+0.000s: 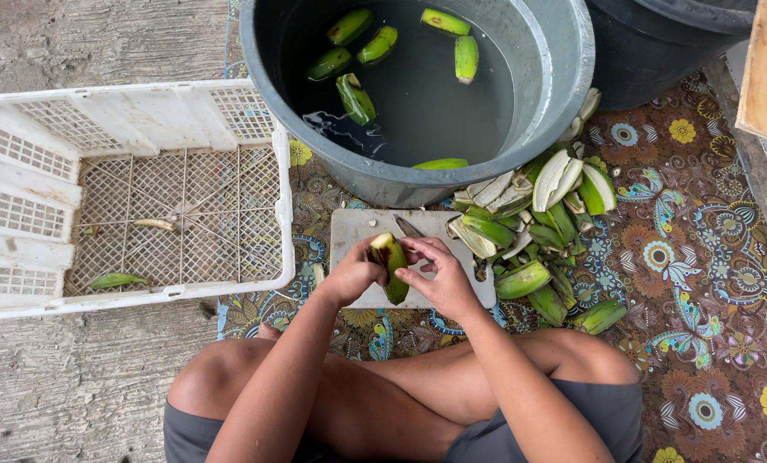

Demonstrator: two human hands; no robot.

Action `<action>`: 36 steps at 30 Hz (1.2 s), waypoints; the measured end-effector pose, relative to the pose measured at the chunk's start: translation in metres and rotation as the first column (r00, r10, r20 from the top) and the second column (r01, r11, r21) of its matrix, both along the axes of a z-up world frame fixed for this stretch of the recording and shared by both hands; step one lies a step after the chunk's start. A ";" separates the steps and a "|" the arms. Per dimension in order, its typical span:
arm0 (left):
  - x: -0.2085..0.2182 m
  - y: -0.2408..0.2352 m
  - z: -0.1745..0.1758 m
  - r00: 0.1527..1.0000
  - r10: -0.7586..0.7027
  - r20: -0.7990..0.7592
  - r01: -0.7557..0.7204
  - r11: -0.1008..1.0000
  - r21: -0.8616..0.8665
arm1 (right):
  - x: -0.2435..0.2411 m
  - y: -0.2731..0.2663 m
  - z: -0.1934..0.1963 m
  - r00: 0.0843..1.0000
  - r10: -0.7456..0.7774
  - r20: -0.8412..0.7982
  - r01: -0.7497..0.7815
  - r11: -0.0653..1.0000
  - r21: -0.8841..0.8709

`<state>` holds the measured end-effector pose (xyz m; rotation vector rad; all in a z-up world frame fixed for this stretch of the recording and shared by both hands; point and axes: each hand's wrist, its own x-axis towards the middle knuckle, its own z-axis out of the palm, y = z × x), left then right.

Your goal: The person sits on a mat and peels green vegetables using a knife on a cutting board. They place the peeled vegetables into a bucket of water and discard the peels onto the floor.

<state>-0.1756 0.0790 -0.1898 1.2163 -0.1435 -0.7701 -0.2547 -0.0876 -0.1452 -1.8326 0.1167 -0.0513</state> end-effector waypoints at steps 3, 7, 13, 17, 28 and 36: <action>-0.001 0.001 -0.019 0.997 0.016 -0.076 -0.009 0.996 0.093 | -0.001 0.003 0.001 1.000 -0.004 -0.027 0.003 1.000 -0.031; 0.001 0.001 -0.023 0.994 0.032 -0.105 -0.039 0.997 -0.066 | -0.001 0.006 0.004 0.999 -0.040 -0.012 0.040 0.999 0.014; 0.004 0.001 0.024 0.993 0.111 -0.036 -0.108 0.992 0.067 | -0.002 0.007 0.015 0.994 -0.033 -0.100 0.039 0.998 0.057; 0.007 0.000 0.019 0.977 0.203 0.064 -0.213 0.945 0.247 | -0.003 0.013 0.009 0.982 0.054 -0.178 -0.047 0.998 0.042; 0.015 -0.001 0.026 0.989 0.052 0.142 -0.074 0.985 0.153 | 0.006 -0.006 -0.034 0.938 -0.057 -0.341 0.206 0.885 0.419; 0.000 0.000 0.052 0.989 -0.035 0.145 0.015 0.991 0.134 | 0.002 0.007 -0.019 0.954 0.058 -0.293 0.122 0.819 0.560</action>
